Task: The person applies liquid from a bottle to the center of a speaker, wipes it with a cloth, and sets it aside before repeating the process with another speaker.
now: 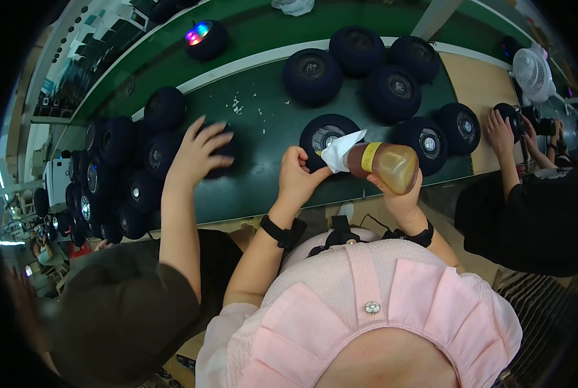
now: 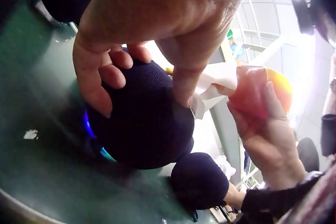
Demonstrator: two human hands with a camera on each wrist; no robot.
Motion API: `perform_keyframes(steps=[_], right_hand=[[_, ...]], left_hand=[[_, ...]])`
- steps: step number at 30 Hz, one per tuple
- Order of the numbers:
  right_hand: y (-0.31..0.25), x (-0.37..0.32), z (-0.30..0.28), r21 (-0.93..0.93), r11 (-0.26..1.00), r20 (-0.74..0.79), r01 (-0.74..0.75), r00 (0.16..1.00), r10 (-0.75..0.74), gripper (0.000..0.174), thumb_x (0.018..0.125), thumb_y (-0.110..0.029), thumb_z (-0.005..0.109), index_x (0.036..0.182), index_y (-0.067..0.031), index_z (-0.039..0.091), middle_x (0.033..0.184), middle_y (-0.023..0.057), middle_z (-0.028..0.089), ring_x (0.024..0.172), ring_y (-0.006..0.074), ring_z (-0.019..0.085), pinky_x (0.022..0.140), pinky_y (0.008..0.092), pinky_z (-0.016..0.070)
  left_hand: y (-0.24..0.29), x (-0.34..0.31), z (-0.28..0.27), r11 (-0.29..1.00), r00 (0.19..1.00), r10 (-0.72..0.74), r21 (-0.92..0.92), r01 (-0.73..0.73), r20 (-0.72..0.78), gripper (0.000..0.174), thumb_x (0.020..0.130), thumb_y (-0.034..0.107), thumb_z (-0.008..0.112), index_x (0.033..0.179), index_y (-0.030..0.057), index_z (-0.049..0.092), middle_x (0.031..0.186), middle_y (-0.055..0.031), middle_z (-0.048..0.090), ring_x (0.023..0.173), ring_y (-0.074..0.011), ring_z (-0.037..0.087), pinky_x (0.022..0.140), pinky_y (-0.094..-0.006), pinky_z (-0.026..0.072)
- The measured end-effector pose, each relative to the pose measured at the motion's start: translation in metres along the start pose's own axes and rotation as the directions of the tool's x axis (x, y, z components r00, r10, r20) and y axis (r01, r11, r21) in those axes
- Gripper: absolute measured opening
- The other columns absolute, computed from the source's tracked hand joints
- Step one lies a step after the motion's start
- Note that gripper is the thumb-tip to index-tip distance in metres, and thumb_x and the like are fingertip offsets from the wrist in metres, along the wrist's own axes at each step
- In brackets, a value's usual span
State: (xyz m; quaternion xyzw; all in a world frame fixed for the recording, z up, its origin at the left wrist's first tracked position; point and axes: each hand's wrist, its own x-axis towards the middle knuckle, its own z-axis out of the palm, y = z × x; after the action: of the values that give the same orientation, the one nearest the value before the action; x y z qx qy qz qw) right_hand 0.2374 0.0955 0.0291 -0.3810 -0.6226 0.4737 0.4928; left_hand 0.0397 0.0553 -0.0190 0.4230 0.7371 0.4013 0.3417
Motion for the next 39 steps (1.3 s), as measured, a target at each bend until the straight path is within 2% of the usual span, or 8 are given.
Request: perform_keyframes(steps=[6, 13, 21, 24, 27, 32, 34, 39], right_hand=[[0.024, 0.003, -0.002, 0.277, 0.947, -0.134, -0.161, 0.97, 0.204, 0.042, 0.074, -0.004, 0.072, 0.11, -0.0012, 0.051, 0.104, 0.0056, 0.059, 0.096, 0.0152, 0.056, 0.085, 0.0291, 0.0445], [0.037, 0.021, -0.009, 0.803, 0.493, 0.0, -0.335, 0.827, 0.562, 0.035, 0.087, -0.016, 0.058, 0.119, -0.0052, 0.047, 0.117, 0.0085, 0.053, 0.107, 0.0224, 0.053, 0.093, 0.0389, 0.0449], [0.021, 0.034, -0.018, 0.936, 0.06, 0.216, -0.348, 0.699, 0.682, 0.043, 0.088, -0.028, 0.057, 0.122, -0.0048, 0.043, 0.123, 0.0116, 0.047, 0.117, 0.0242, 0.045, 0.099, 0.0418, 0.04], [0.02, 0.033, -0.022, 0.927, 0.168, 0.144, -0.335, 0.733, 0.664, 0.043, 0.089, -0.027, 0.056, 0.123, -0.005, 0.043, 0.123, 0.0115, 0.048, 0.116, 0.0236, 0.046, 0.099, 0.0421, 0.0405], [0.023, 0.029, -0.021, 0.866, 0.34, 0.08, -0.367, 0.772, 0.631, 0.043, 0.09, -0.028, 0.054, 0.125, -0.0062, 0.04, 0.124, 0.012, 0.048, 0.116, 0.0248, 0.046, 0.099, 0.0414, 0.0412], [0.029, 0.031, -0.018, 0.83, 0.414, 0.069, -0.374, 0.805, 0.589, 0.04, 0.09, -0.025, 0.054, 0.124, -0.0062, 0.042, 0.121, 0.0107, 0.05, 0.114, 0.0239, 0.048, 0.097, 0.0419, 0.0419], [0.028, 0.032, -0.018, 0.835, 0.411, 0.075, -0.366, 0.815, 0.574, 0.039, 0.089, -0.023, 0.055, 0.122, -0.0058, 0.043, 0.118, 0.0099, 0.052, 0.111, 0.0234, 0.051, 0.096, 0.042, 0.0425], [0.025, 0.034, -0.014, 0.839, 0.417, 0.044, -0.351, 0.806, 0.59, 0.039, 0.089, -0.022, 0.055, 0.123, -0.0059, 0.043, 0.12, 0.0106, 0.051, 0.112, 0.0235, 0.05, 0.095, 0.0423, 0.0433]], left_hand=[[0.004, -0.007, 0.002, 0.995, 0.996, 0.045, 0.088, -0.038, -0.072, 0.057, 0.059, 0.024, 0.082, 0.098, 0.003, 0.045, 0.093, -0.008, 0.046, 0.076, -0.0153, 0.048, 0.068, -0.028, 0.0444], [0.003, -0.004, 0.016, 0.985, 0.975, 0.109, 0.154, -0.079, -0.196, 0.085, 0.06, 0.031, 0.08, 0.125, -0.0029, 0.036, 0.118, -0.019, 0.041, 0.102, -0.0281, 0.049, 0.088, -0.0365, 0.042], [0.008, 0.05, -0.045, 0.988, 0.984, 0.051, 0.135, -0.075, 0.168, 0.078, 0.058, 0.023, 0.081, 0.126, 0.0106, 0.046, 0.118, -0.0185, 0.045, 0.108, -0.0302, 0.046, 0.091, -0.0363, 0.0408], [0.021, 0.048, -0.053, 0.983, 0.975, 0.083, 0.141, -0.113, 0.206, 0.079, 0.058, 0.021, 0.08, 0.126, 0.0053, 0.044, 0.121, -0.0221, 0.044, 0.115, -0.0344, 0.042, 0.095, -0.0378, 0.0385], [0.027, 0.022, -0.034, 0.963, 0.988, 0.15, 0.234, -0.136, -0.044, 0.09, 0.059, 0.026, 0.081, 0.13, -0.0034, 0.034, 0.126, -0.0217, 0.041, 0.119, -0.0327, 0.041, 0.101, -0.0378, 0.0326], [-0.003, 0.034, -0.031, 0.99, 0.992, 0.125, 0.059, -0.124, 0.001, 0.087, 0.058, 0.025, 0.082, 0.129, 0.0018, 0.038, 0.132, -0.0203, 0.035, 0.121, -0.0323, 0.039, 0.102, -0.0372, 0.0309], [-0.002, 0.043, -0.048, 0.927, 0.958, 0.275, 0.242, -0.288, 0.085, 0.079, 0.058, 0.022, 0.082, 0.126, 0.0067, 0.045, 0.13, -0.0178, 0.036, 0.12, -0.0316, 0.039, 0.096, -0.0366, 0.0369], [0.024, 0.034, -0.047, 0.94, 0.977, 0.158, 0.326, -0.104, -0.145, 0.036, 0.066, 0.026, 0.075, 0.081, 0.0034, 0.052, 0.077, -0.0092, 0.055, 0.06, -0.019, 0.051, 0.057, -0.0313, 0.0445]])
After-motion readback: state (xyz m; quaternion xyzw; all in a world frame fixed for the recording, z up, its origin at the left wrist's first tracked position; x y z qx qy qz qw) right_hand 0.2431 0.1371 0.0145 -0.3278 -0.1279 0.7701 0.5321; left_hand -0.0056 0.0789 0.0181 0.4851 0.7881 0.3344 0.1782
